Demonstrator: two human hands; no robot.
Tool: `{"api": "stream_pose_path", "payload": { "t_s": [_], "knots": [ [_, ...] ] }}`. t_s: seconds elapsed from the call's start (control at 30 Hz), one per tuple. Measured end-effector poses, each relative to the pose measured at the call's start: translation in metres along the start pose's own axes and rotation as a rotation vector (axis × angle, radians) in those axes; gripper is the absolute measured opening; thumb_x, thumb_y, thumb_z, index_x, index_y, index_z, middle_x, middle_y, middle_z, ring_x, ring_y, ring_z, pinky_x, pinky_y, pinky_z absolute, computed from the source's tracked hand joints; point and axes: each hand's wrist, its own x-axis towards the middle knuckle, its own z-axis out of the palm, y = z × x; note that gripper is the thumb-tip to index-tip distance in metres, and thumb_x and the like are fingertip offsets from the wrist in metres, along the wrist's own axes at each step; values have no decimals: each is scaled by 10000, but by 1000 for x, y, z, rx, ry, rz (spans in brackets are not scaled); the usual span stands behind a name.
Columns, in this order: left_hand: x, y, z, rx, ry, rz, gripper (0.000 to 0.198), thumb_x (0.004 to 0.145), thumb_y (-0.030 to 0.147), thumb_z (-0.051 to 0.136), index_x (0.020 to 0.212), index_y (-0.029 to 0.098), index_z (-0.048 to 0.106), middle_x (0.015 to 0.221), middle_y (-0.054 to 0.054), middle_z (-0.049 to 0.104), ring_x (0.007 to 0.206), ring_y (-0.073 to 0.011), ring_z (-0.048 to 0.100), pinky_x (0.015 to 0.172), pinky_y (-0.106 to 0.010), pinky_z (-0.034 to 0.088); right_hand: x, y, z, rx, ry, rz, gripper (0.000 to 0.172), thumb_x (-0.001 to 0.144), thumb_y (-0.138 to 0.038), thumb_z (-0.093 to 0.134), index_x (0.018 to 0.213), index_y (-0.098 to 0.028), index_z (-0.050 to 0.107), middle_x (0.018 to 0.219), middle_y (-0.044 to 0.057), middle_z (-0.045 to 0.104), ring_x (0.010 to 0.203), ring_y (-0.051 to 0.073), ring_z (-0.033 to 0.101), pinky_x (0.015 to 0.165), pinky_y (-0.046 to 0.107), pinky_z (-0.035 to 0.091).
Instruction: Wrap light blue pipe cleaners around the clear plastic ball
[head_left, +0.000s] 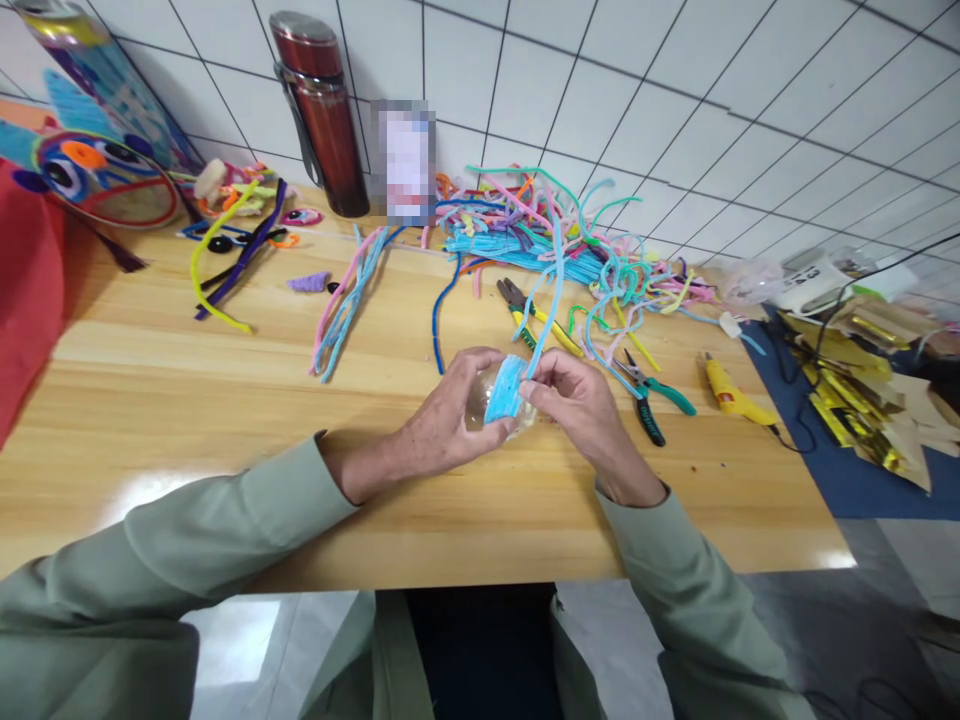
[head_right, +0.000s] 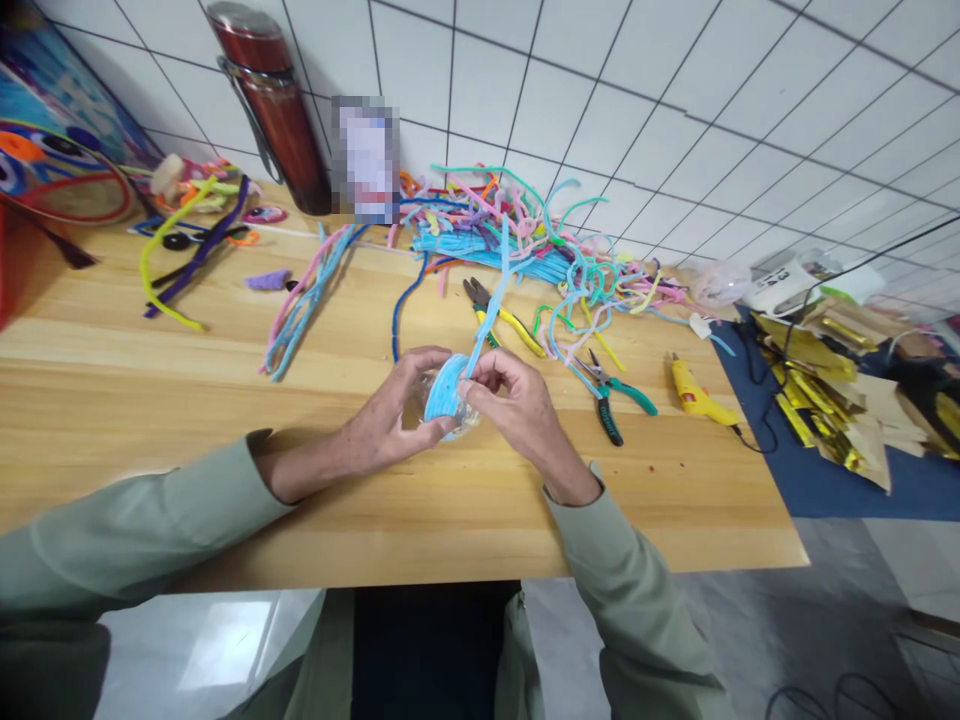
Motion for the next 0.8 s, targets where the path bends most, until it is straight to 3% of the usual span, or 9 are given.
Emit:
{"api": "stream_pose_path", "payload": {
  "t_s": [0.2, 0.8],
  "knots": [
    [-1, 1, -4, -21, -23, -23, 549, 1032, 453, 670, 1508, 258, 479, 1487, -157, 584, 1410, -336, 594, 1223, -560, 508, 0, 0, 2, 9, 14, -9, 198, 826, -375, 779, 795, -248, 632, 721, -36, 580, 698, 154, 513, 682, 330, 430],
    [1, 3, -1, 6, 23, -54, 568, 940, 336, 771, 1432, 242, 502, 1406, -143, 618, 1338, -314, 638, 1181, -531, 553, -1, 0, 4, 4, 13, -47, 153, 822, -347, 765, 830, -251, 645, 734, -34, 578, 711, 159, 518, 700, 337, 442]
  ]
}}
